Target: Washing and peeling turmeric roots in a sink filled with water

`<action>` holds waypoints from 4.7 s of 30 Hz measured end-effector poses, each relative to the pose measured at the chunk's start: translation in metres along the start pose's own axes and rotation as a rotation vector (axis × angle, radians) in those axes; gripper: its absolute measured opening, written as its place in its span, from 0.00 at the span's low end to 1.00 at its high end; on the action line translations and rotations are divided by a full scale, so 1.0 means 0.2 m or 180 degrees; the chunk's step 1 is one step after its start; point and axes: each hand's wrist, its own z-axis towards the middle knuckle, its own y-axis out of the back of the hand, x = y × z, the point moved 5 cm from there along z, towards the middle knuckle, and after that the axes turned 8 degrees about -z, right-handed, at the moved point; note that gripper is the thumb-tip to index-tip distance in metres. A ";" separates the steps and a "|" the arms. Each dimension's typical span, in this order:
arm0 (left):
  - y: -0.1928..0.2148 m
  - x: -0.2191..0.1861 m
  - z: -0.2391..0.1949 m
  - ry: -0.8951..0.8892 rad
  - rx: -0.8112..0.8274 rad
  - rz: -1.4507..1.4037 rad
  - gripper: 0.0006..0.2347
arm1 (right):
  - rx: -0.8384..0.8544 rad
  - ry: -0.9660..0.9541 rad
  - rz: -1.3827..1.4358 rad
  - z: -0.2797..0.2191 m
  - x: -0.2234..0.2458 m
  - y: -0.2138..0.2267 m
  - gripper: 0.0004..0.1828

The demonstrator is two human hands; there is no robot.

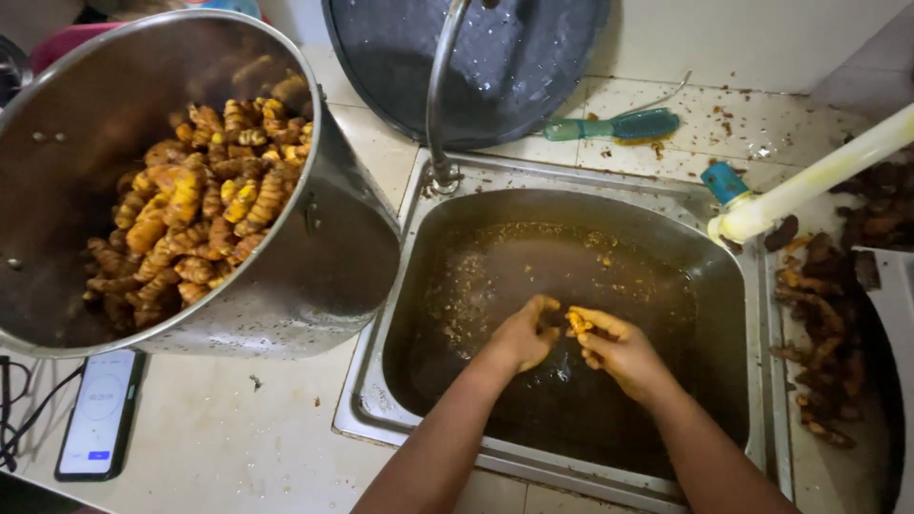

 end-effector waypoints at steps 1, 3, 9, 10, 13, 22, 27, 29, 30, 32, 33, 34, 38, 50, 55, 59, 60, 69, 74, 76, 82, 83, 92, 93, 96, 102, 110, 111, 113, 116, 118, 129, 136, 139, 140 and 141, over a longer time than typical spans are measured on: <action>-0.01 0.02 0.00 -0.0006 -0.0011 0.0002 0.18 | 0.0007 0.0010 -0.0002 -0.02 0.04 -0.02 0.26; -0.04 0.05 0.01 -0.0120 -0.0062 -0.0438 0.17 | -0.0058 0.0206 -0.0139 -0.07 0.13 -0.04 0.24; -0.07 0.03 0.03 -0.0316 -0.0001 -0.0234 0.15 | -0.0030 0.0491 -0.0256 0.01 0.03 0.02 0.24; -0.07 0.02 0.02 -0.0310 0.0001 -0.0237 0.15 | -0.0029 0.0485 -0.0256 0.01 0.02 0.02 0.24; -0.06 0.02 0.01 -0.0286 -0.0054 -0.0023 0.12 | -0.0049 0.0655 -0.0359 0.03 0.02 0.02 0.24; -0.03 -0.02 -0.01 -0.0666 -0.0385 0.0281 0.06 | -0.0100 0.0708 -0.0518 0.01 0.04 0.00 0.22; -0.02 0.01 0.03 -0.0636 -0.0418 0.0271 0.06 | -0.0290 0.0765 -0.0622 0.01 0.07 -0.04 0.22; -0.04 0.00 0.01 -0.0574 -0.0372 0.0192 0.08 | -0.0360 0.0816 -0.0712 0.03 0.05 -0.02 0.24; -0.05 0.00 0.00 -0.0504 -0.0329 0.0107 0.11 | -0.0423 0.0858 -0.0805 0.04 0.03 -0.01 0.25; -0.05 -0.01 0.00 -0.0527 -0.0310 0.0078 0.11 | -0.0523 0.0775 -0.0961 0.01 0.07 -0.02 0.24; -0.05 -0.02 0.00 -0.0562 -0.0301 0.0044 0.11 | -0.0620 0.0704 -0.1126 0.01 0.08 -0.02 0.23; -0.06 -0.01 0.00 -0.0561 -0.0296 0.0046 0.11 | -0.0624 0.0701 -0.1123 0.01 0.07 -0.01 0.23; -0.04 0.03 0.04 -0.0683 -0.0494 0.0253 0.06 | -0.0671 0.0604 -0.1231 0.02 0.07 -0.01 0.23; -0.06 0.16 0.04 0.0185 0.0146 0.1464 0.13 | -0.0272 0.0033 -0.1905 0.09 -0.14 0.06 0.10; -0.02 -0.04 -0.06 -0.0081 -0.0076 0.0502 0.16 | -0.0065 -0.0554 0.0414 0.02 -0.05 0.04 0.12; 0.01 -0.18 -0.17 -0.0056 -0.0025 0.0311 0.19 | 0.0271 -0.0616 0.0888 0.04 -0.03 0.04 0.19; -0.01 -0.15 -0.15 -0.0113 -0.0001 0.0270 0.20 | 0.0304 -0.0626 0.0959 0.03 -0.03 0.02 0.21; -0.03 -0.13 -0.13 -0.0057 -0.0066 0.0588 0.17 | 0.0489 -0.0397 0.0822 -0.03 0.03 -0.04 0.15; -0.02 0.07 0.06 -0.0052 -0.0281 0.0803 0.17 | 0.0050 -0.0161 0.0485 0.04 -0.09 0.01 0.12; 0.04 0.08 0.08 -0.0047 -0.0441 0.0883 0.18 | -0.0187 -0.0033 0.0248 0.02 -0.05 0.01 0.13; 0.06 0.38 0.17 0.0592 -0.0227 0.1718 0.18 | -0.0694 0.1412 -0.0826 -0.14 0.65 -0.24 0.12; 0.07 0.36 0.14 0.0602 -0.0245 0.1796 0.16 | -0.0591 0.1853 -0.0787 -0.25 0.90 -0.37 0.11; 0.22 0.26 -0.21 0.1568 0.0051 0.1660 0.17 | 0.0565 0.3650 -0.1650 -0.67 2.00 -1.34 0.25; 0.22 0.33 -0.17 0.1528 -0.0006 0.1773 0.17 | 0.0767 0.3243 -0.1751 -0.63 2.00 -1.38 0.37; 0.32 0.00 -0.38 0.0634 -0.0496 0.1546 0.14 | 0.0411 0.3940 -0.1453 -0.47 1.90 -1.25 0.22; 0.36 0.09 -0.18 0.0656 -0.0767 0.1422 0.18 | -0.0476 0.2081 -0.1829 0.21 0.84 -0.41 0.07; 0.33 0.05 -0.12 0.0568 -0.0557 0.1254 0.26 | 0.0113 0.0585 -0.3781 0.42 -0.23 -0.22 0.16; 0.33 0.07 -0.11 0.0553 -0.0555 0.1230 0.25 | 0.0467 0.0223 -0.4804 0.35 -0.28 -0.29 0.20; 0.34 0.05 -0.10 0.0584 -0.0550 0.1288 0.26 | 0.0739 0.0070 -0.5036 0.27 -0.16 -0.33 0.25; 0.33 0.05 -0.12 0.0578 -0.0539 0.1260 0.26 | 0.1433 -0.0266 -0.4972 0.28 -0.38 -0.32 0.32; 0.32 0.04 -0.12 0.0504 -0.0538 0.1206 0.25 | 0.1783 -0.0424 -0.4650 0.29 -0.49 -0.27 0.34; 0.30 0.00 -0.17 0.1019 -0.0256 0.1325 0.21 | 0.1880 -0.2205 -0.0339 -0.27 0.01 -0.18 0.48; 0.28 0.13 -0.11 0.0810 -0.0474 0.1446 0.21 | 0.0981 -0.1703 0.0416 -0.04 -0.16 0.00 0.36; 0.26 0.17 -0.09 0.0501 -0.0439 0.1472 0.20 | 0.0086 -0.1523 0.0354 0.10 -0.38 0.16 0.24; 0.25 0.19 -0.08 0.0525 -0.0390 0.1501 0.20 | 0.0240 -0.1522 0.0300 0.08 -0.36 0.15 0.20; 0.24 0.20 -0.06 0.0544 -0.0348 0.1526 0.21 | 0.0397 -0.1513 0.0240 0.07 -0.32 0.14 0.18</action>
